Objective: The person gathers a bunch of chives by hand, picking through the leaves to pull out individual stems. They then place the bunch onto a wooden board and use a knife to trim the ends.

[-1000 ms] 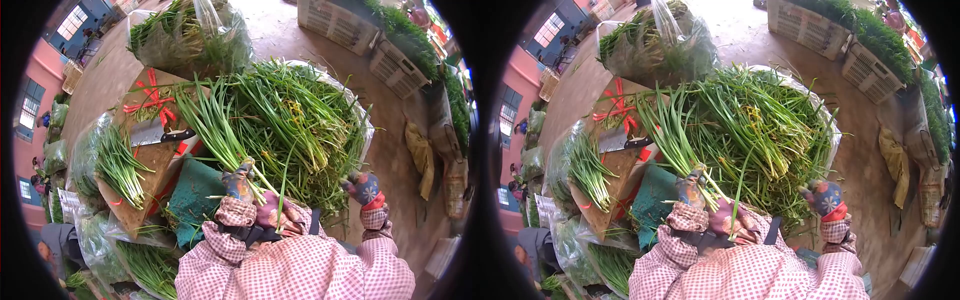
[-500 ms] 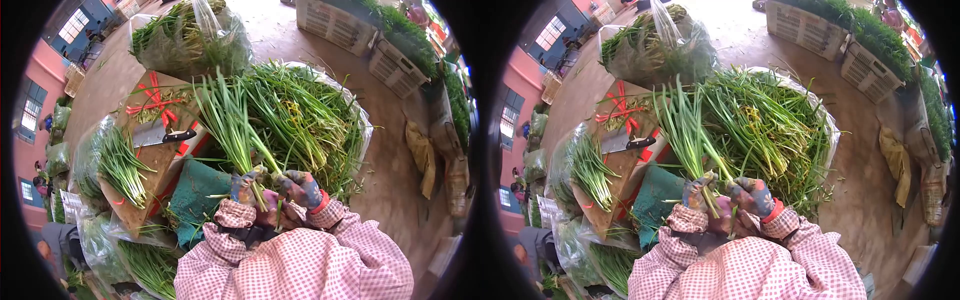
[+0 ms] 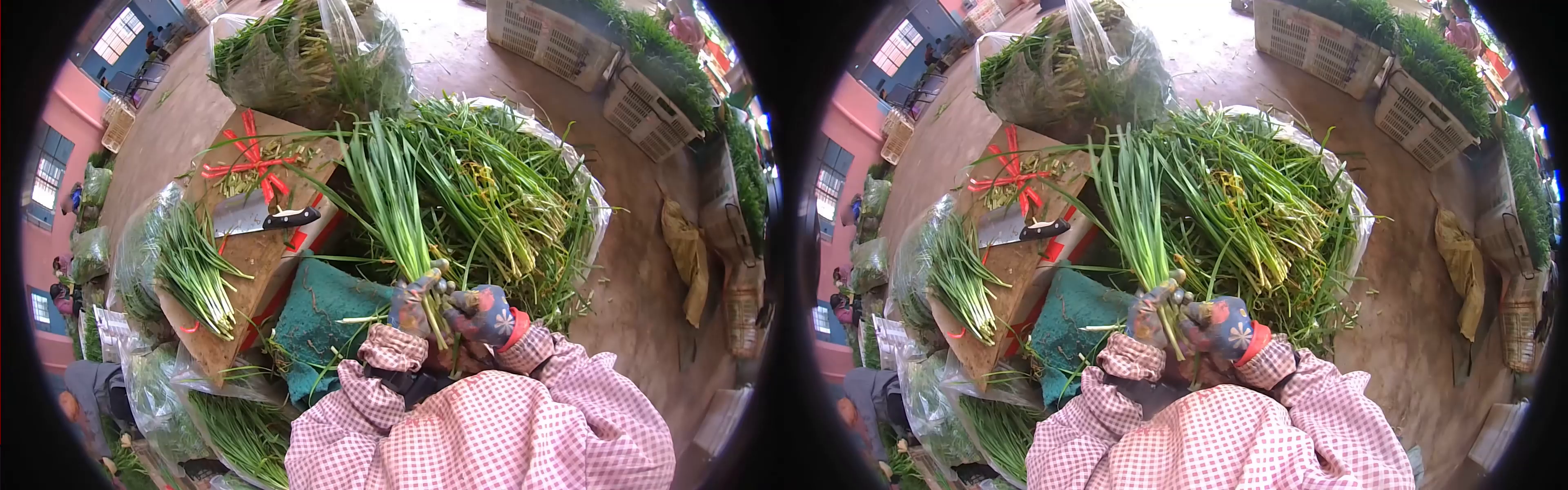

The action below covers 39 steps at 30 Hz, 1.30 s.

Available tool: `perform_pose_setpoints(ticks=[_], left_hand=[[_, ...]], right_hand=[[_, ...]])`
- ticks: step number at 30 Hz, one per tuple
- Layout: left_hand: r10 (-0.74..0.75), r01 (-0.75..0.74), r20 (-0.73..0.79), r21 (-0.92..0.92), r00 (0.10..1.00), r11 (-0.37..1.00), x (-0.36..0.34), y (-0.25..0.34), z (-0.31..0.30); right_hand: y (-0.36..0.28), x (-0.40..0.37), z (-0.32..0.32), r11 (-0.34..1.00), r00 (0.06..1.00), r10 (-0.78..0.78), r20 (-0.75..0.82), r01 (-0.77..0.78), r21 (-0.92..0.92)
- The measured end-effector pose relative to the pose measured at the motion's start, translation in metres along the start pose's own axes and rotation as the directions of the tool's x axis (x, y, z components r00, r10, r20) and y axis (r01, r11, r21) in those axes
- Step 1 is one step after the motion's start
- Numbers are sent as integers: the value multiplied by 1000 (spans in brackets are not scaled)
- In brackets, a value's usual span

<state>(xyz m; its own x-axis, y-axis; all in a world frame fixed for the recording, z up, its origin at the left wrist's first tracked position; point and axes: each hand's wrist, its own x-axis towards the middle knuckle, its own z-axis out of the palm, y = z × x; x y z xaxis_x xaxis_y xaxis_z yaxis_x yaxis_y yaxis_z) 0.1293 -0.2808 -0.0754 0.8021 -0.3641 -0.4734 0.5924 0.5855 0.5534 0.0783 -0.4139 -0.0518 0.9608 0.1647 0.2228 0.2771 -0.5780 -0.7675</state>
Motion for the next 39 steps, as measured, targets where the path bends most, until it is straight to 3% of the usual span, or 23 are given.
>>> perform_pose_setpoints(ticks=[5, 7, 8, 9, 11, 12, 13, 15, 18, 19, 21, 23, 24, 25, 26, 27, 28, 29, 30, 31, 32, 36, 39], left_hand=[[-52, 52, 9, -275, 999, 960, 1, 15, -6], [10, -3, 20, -342, 1000, 940, 0, 14, -5], [20, -1, 56, -313, 998, 950, 4, 11, -11], [23, -4, 57, -315, 998, 949, 5, 9, -15], [13, -5, 101, -75, 995, 997, 1, 12, -11], [5, -9, 58, 75, 998, 997, -3, 11, -5], [3, -8, 63, 78, 998, 997, -3, 8, -2], [114, -129, 71, 280, 991, 951, -3, 5, 3], [127, -161, 114, 373, 985, 914, 1, -1, -3], [149, -188, 136, 349, 979, 918, 2, -2, -3], [149, -193, 172, 282, 974, 940, 3, -2, -12], [135, -170, 173, 204, 976, 964, 2, 0, -8], [-2, 160, 410, -350, 912, 923, 20, -12, -39], [-4, 162, 410, -351, 912, 922, 18, -11, -34], [61, -100, 313, 109, 948, 989, 15, -10, -29], [168, -290, 259, 560, 951, 776, 13, -8, -24], [-135, 136, 102, -3, 986, 991, 14, -3, -20], [-135, 136, 104, -4, 985, 991, 15, -5, -20], [58, -107, 181, 274, 982, 956, 15, -8, -21], [214, -345, 300, 504, 929, 792, 15, -10, -23], [57, -96, 116, 369, 992, 924, 16, -9, -25], [43, -93, 117, 464, 992, 881, 0, 4, -12], [-68, 48, 19, 524, 997, 850, -1, 12, -7]], right_hand=[[19, -24, -5, 991, 986, 130, -101, -134, -29], [40, -40, -33, 914, 926, 292, 241, -196, -355], [45, -44, -41, 814, 814, 474, 336, -259, -520], [43, -45, -49, 814, 815, 472, 337, -256, -522], [27, -47, -67, 933, 945, 294, 144, -251, -256], [27, -47, -57, 870, 892, 447, 72, -452, 198], [16, -37, -55, 870, 892, 448, 66, -452, 198], [-12, -4, -54, 629, 849, 520, 90, -452, 632], [-14, 25, -25, 743, 945, 325, 45, -285, 606], [-10, 36, -14, 901, 982, 183, -50, -148, 408], [-8, 44, -14, 999, 997, 8, -71, -5, 37], [-6, 48, -13, 999, 1000, -19, -7, 19, -26], [-4, 50, -13, 995, 997, -42, 59, 47, -85], [-3, 52, -14, 995, 997, -39, 60, 44, -87], [-2, 55, -14, 985, 976, 120, 181, -140, 99], [-1, 56, -15, 907, 913, 247, 324, -335, 255], [10, 55, -9, 794, 892, 289, 348, -426, 433], [16, 54, -4, 796, 892, 289, 348, -426, 431], [20, 54, 1, 648, 876, 353, 329, -482, 589], [19, 54, 3, 468, 848, 418, 325, -508, 723], [17, 55, -5, 554, 835, 469, 287, -531, 641], [21, 58, -32, 399, 801, 567, 190, -469, 788], [11, 57, -56, 557, 832, 553, 31, -398, 729]])
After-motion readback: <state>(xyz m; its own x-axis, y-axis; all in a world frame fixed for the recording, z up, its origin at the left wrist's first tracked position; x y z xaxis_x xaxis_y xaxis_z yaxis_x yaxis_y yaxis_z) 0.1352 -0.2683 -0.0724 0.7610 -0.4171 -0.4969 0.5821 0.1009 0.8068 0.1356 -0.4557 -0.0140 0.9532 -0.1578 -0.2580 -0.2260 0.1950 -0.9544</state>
